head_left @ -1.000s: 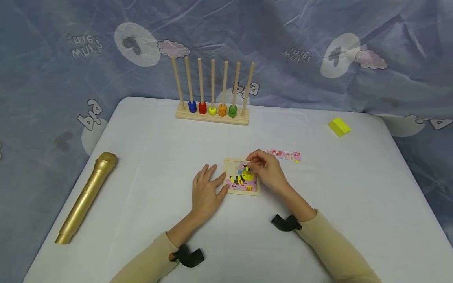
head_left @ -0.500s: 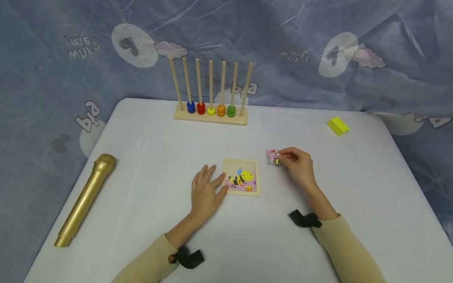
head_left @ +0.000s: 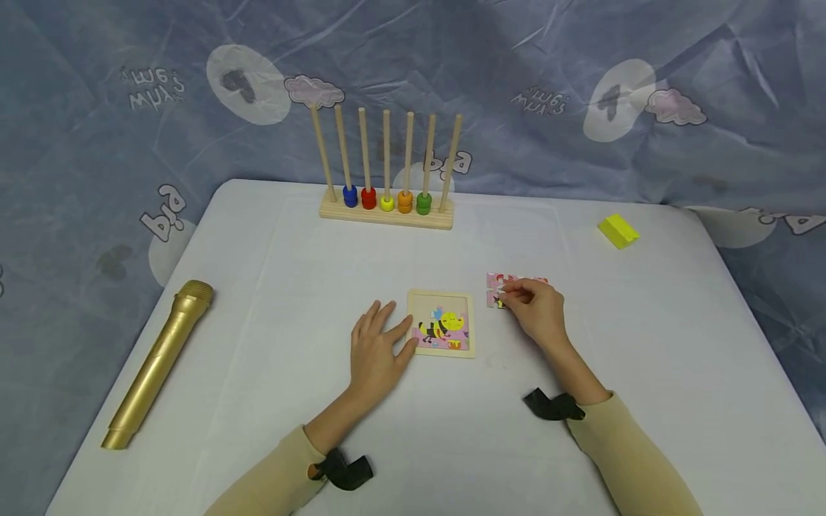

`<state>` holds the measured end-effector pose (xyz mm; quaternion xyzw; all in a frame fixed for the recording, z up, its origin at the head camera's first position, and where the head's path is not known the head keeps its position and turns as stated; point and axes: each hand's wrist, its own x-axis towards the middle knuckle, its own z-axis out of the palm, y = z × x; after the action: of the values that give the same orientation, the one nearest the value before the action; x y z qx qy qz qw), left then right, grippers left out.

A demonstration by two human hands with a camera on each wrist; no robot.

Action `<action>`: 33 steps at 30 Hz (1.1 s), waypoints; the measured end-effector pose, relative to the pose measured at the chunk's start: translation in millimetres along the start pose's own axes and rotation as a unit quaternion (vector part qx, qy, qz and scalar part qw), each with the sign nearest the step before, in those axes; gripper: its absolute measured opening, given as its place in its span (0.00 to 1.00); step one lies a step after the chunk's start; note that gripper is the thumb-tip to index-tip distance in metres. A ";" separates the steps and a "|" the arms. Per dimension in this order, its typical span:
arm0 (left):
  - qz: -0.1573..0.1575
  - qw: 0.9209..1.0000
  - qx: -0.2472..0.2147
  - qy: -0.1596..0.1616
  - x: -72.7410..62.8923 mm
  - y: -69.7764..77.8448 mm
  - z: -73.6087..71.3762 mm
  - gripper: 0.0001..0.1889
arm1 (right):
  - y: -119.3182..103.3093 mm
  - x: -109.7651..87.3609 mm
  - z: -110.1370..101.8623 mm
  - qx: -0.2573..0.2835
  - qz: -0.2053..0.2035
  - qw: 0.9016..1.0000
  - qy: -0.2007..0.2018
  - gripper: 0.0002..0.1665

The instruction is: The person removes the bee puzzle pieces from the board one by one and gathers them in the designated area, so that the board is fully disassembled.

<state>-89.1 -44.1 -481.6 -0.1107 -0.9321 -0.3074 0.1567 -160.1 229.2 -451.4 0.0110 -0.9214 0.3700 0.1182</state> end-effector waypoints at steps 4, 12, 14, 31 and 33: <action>0.001 1.000 0.002 -0.001 0.0 -0.2 0.5 0.20 | -0.8 -0.5 0.9 -0.004 -0.013 1.000 0.007 0.07; 0.000 1.000 0.004 -0.005 -0.3 0.7 -1.2 0.19 | -0.4 -1.7 2.9 -0.019 -0.026 0.999 0.010 0.06; 0.001 1.000 0.006 -0.004 -0.3 0.6 -1.3 0.19 | -0.8 -1.9 3.1 -0.021 -0.028 0.999 0.011 0.06; 0.001 1.000 0.007 -0.006 -0.1 -0.9 -0.6 0.19 | -4.1 -2.8 2.9 -0.041 -0.040 0.998 0.009 0.05; 0.001 1.000 0.006 -0.008 0.0 -0.8 -0.6 0.19 | -4.1 -2.8 3.0 -0.041 -0.040 0.998 0.012 0.05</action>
<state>-89.2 -45.1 -481.5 -0.1127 -0.9349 -0.3010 0.1503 -157.6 224.0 -451.3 0.0389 -0.9332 0.3270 0.1440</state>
